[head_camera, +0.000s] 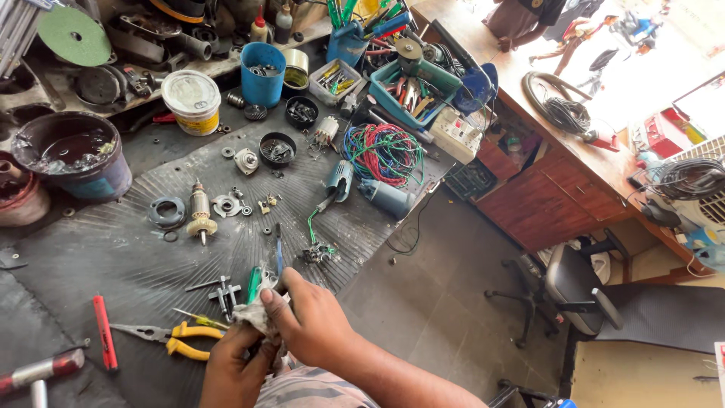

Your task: The person holds a small metal motor housing and scrapes debris from its interior using a screwdriver-like tool, rotating the housing to reach different sides. They then wipe the housing and their hands with a rag, continuing to scrape and clean the part at the workbench.

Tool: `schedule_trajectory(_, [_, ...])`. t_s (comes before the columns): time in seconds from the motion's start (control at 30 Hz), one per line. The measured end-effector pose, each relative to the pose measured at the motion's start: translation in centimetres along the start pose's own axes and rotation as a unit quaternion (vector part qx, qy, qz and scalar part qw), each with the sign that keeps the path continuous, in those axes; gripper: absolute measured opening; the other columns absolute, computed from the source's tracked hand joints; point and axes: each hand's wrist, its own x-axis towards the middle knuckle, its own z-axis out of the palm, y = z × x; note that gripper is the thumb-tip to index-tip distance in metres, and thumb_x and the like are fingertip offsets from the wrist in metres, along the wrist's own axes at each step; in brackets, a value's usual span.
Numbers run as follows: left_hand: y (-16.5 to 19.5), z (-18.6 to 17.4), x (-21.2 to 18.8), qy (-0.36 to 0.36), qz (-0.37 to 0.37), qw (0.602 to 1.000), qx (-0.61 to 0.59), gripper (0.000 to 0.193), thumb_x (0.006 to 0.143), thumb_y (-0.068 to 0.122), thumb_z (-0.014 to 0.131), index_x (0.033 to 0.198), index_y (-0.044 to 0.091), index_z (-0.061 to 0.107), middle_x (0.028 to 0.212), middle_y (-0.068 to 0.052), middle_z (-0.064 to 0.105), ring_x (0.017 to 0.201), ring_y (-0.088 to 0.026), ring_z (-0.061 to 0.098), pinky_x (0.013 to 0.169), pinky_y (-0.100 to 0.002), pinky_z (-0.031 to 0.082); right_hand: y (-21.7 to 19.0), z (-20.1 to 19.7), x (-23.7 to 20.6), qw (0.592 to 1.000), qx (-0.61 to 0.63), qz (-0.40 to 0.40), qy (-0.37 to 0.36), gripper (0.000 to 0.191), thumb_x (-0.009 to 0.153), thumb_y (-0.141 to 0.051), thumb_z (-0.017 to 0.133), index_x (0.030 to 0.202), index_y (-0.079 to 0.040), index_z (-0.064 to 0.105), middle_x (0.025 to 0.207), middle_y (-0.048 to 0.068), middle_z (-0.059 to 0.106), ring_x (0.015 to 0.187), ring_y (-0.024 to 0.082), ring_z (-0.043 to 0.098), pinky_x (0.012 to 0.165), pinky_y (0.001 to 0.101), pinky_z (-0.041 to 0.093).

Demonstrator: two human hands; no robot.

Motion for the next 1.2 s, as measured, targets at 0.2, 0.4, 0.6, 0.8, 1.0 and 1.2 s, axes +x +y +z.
schedule_trajectory(0.2, [-0.3, 0.0, -0.7, -0.005, -0.067, 0.978, -0.197, 0.02, 0.096, 0.002, 0.061, 0.114, -0.003, 0.069, 0.092, -0.011, 0.072, 0.075, -0.011, 0.064, 0.063, -0.029, 0.054, 0.0, 1.5, -1.3, 0.984, -0.073, -0.15, 0.057, 0.031, 0.099, -0.035, 0.063, 0.103, -0.004, 0.057, 0.094, 0.019, 0.065, 0.083, 0.041, 0.064, 0.07, 0.0507, 0.049])
schedule_trajectory(0.4, [0.0, -0.8, -1.8, -0.005, -0.094, 0.949, -0.302, 0.026, 0.097, 0.008, 0.056, 0.12, -0.001, 0.063, 0.102, -0.007, 0.07, 0.085, -0.01, 0.067, 0.072, -0.028, 0.058, 1.7, 1.1, -2.8, 0.937, -0.048, -0.34, 0.06, 0.062, 0.088, -0.043, 0.071, 0.131, 0.0, 0.057, 0.129, 0.021, 0.066, 0.102, 0.038, 0.07, 0.084, 0.0438, 0.057])
schedule_trajectory(0.6, [3.0, -1.4, -3.5, -0.057, -0.092, 0.978, -0.18, 0.02, 0.096, 0.008, 0.065, 0.113, -0.001, 0.071, 0.089, -0.007, 0.071, 0.075, -0.012, 0.064, 0.063, -0.031, 0.053, 2.2, 1.2, -4.0, 0.95, 0.024, -0.312, -0.016, 0.054, 0.103, -0.041, 0.061, 0.141, -0.004, 0.058, 0.123, 0.018, 0.07, 0.107, 0.039, 0.071, 0.092, 0.043, 0.058])
schedule_trajectory(0.8, [6.8, -4.0, -4.1, -0.073, 0.152, 0.978, 0.119, 0.02, 0.079, 0.006, 0.071, 0.099, 0.007, 0.07, 0.089, -0.01, 0.072, 0.081, -0.027, 0.074, 0.07, -0.036, 0.058, 3.4, 2.3, -5.4, 0.958, 0.237, -0.03, -0.157, 0.041, 0.104, -0.033, 0.055, 0.129, -0.002, 0.067, 0.097, 0.012, 0.073, 0.084, 0.018, 0.067, 0.078, 0.0356, 0.059])
schedule_trajectory(1.0, [11.2, -6.7, -3.5, -0.128, 0.434, 0.836, 0.312, 0.029, 0.068, 0.013, 0.075, 0.097, 0.012, 0.07, 0.098, -0.007, 0.069, 0.096, -0.032, 0.068, 0.086, -0.053, 0.045, 6.3, 6.1, -5.1, 0.936, 0.339, -0.047, -0.085, 0.039, 0.11, -0.033, 0.055, 0.131, 0.001, 0.059, 0.116, 0.01, 0.069, 0.102, 0.013, 0.063, 0.085, 0.0275, 0.052])
schedule_trajectory(1.2, [11.2, -8.9, -5.0, 0.03, 0.324, 0.927, 0.186, 0.026, 0.083, 0.003, 0.073, 0.108, 0.003, 0.065, 0.116, -0.014, 0.066, 0.108, -0.036, 0.065, 0.092, -0.043, 0.053, 6.8, 5.0, -6.5, 0.699, 0.646, 0.278, -0.131, 0.047, 0.097, -0.053, 0.041, 0.116, -0.016, 0.061, 0.094, 0.013, 0.072, 0.063, 0.023, 0.067, 0.037, 0.0297, 0.041])
